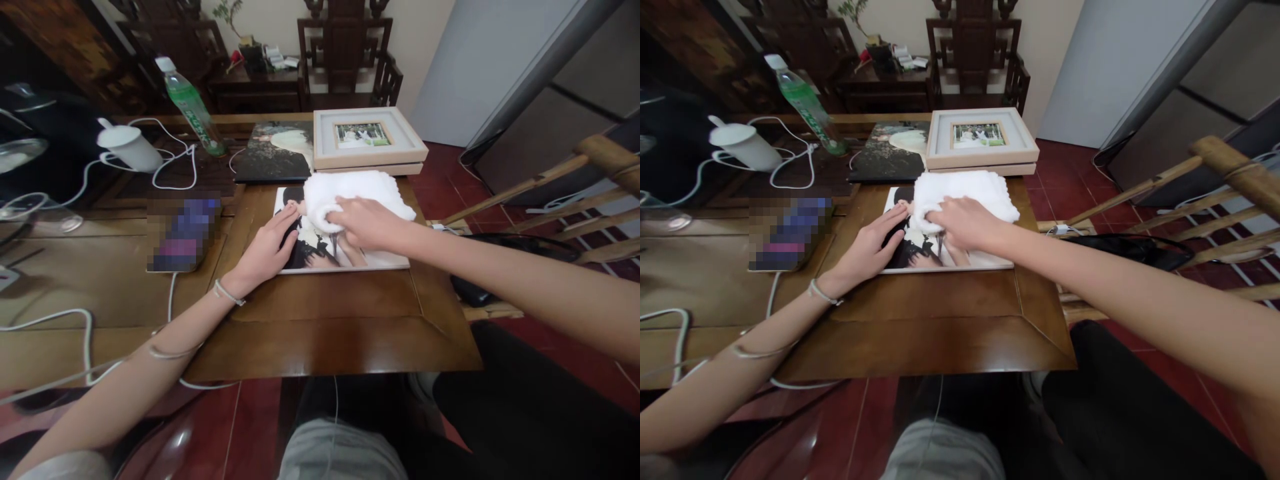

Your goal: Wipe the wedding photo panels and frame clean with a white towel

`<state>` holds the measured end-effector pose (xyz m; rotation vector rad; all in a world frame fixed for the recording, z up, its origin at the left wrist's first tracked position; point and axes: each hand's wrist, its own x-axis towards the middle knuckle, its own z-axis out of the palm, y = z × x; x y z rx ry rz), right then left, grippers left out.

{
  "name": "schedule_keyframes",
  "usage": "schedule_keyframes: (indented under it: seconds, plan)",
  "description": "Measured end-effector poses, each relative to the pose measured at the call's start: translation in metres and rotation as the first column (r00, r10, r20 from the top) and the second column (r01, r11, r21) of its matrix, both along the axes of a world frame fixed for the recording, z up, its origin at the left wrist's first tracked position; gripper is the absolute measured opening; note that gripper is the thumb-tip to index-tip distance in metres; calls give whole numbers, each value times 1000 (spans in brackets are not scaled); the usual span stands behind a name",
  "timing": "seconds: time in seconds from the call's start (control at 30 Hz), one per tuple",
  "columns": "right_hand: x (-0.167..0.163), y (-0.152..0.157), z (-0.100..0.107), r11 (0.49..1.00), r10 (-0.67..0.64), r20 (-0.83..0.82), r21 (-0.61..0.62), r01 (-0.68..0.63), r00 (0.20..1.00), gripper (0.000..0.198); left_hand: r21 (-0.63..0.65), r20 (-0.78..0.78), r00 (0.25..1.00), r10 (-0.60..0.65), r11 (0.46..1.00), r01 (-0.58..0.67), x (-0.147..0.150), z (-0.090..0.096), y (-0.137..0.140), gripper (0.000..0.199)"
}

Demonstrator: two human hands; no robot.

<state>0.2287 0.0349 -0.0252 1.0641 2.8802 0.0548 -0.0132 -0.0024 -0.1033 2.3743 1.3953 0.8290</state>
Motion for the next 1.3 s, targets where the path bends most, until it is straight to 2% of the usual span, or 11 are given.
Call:
schedule_keyframes:
  seconds: [0.13,0.23,0.37,0.57,0.67,0.77,0.87,1.0,1.13,1.2,1.3]
  plan:
    - [-11,27,3,998,-41,-27,-46,40,999,28,-5,-3,1000,1,1000,-1,0,2,-1,51]
    - [-16,22,-1,999,-43,-15,-21,42,999,32,0,-6,1000,2,1000,-2,1,2,-1,51]
    - [-14,-18,-10,1000,2,83,9,-2,997,52,9,1,1000,6,1000,-6,1,1,0,51]
    - [-2,-95,1,987,144,124,-94,-132,982,48,1,-4,1000,1,1000,-1,1,3,0,52]
    - [0,-110,11,974,183,96,-152,-167,979,46,0,-15,1000,8,1000,-8,1,3,-1,51]
    - [1,-96,15,971,181,49,-166,-171,982,44,14,-18,1000,3,1000,-3,1,2,-1,51]
    - [5,-59,12,990,76,32,-118,-72,997,42,27,-12,1000,1,1000,-1,0,0,0,51]
    - [8,-11,-1,999,-37,35,-7,37,999,41,33,-10,1000,-9,999,9,1,-1,0,51]
    - [-5,3,-15,995,-78,33,71,75,996,54,36,19,1000,2,999,-3,4,-3,0,52]
    - [-15,-2,-17,998,-57,62,31,55,996,58,79,60,998,-3,997,-1,4,-3,-1,54]
    - [-28,-16,-14,991,129,60,-35,-127,990,52,164,121,992,-29,986,9,1,-3,-1,58]
